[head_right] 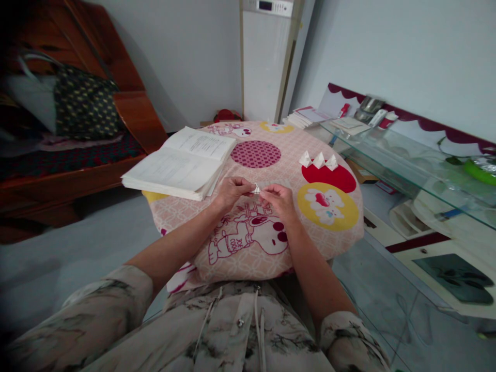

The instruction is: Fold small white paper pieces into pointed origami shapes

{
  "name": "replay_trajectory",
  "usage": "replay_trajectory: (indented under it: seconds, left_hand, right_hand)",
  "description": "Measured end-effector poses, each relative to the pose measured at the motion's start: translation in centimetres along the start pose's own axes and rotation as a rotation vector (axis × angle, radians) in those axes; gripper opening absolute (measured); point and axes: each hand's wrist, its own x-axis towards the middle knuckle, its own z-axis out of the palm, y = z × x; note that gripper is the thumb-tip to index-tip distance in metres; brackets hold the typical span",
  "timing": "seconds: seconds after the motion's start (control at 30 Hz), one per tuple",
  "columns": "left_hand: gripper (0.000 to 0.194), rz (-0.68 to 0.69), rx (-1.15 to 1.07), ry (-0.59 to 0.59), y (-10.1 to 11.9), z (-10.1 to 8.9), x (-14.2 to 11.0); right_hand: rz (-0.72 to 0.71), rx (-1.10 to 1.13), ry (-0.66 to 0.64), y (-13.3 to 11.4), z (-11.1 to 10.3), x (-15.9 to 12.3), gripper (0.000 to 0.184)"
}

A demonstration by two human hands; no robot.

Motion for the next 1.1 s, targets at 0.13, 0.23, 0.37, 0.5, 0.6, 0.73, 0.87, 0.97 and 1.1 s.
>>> replay_trajectory:
  seconds: [0.13, 0.23, 0.37, 0.5, 0.6, 0.73, 0.87, 0.97, 1.1]
  left_hand:
    - [0.020, 0.008, 0.017, 0.024, -0.3, 0.3, 0.0]
    - [0.019, 0.012, 0.028, 0.050, -0.5, 0.4, 0.0]
    - [0.019, 0.037, 0.022, 0.062, -0.5, 0.4, 0.0]
    - [0.018, 0.052, 0.009, 0.053, -0.5, 0.5, 0.0]
    - [0.016, 0.051, 0.004, 0.047, -0.5, 0.6, 0.0]
    - [0.019, 0.043, 0.025, 0.071, -0.3, 0.8, -0.2]
    - [0.022, 0.012, 0.027, 0.086, -0.1, 1.0, -0.2]
    - [0.024, -0.002, 0.005, 0.087, -0.2, 1.0, -0.1]
    - [0.026, -0.009, 0.010, 0.099, -0.3, 1.0, 0.0]
  right_hand:
    - [-0.025, -0.059, 0.022, 0.8, -0.2, 0.3, 0.021]
    - [-0.036, -0.075, 0.053, 1.0, -0.2, 0.4, 0.019]
    - [0.002, -0.007, 0.063, 0.5, 0.2, 0.3, 0.022]
    - [0.035, 0.048, 0.053, 0.2, 0.4, 0.1, 0.021]
    - [0.018, 0.031, 0.075, 0.2, 0.4, 0.1, 0.018]
    - [-0.003, 0.033, 0.093, 0.3, 0.6, 0.2, 0.015]
    - [-0.006, 0.043, 0.116, 0.2, 0.9, 0.2, 0.014]
    - [-0.016, 0.035, 0.133, 0.2, 1.2, 0.2, 0.014]
    - [-0.012, 0.024, 0.148, 0.2, 1.3, 0.2, 0.013]
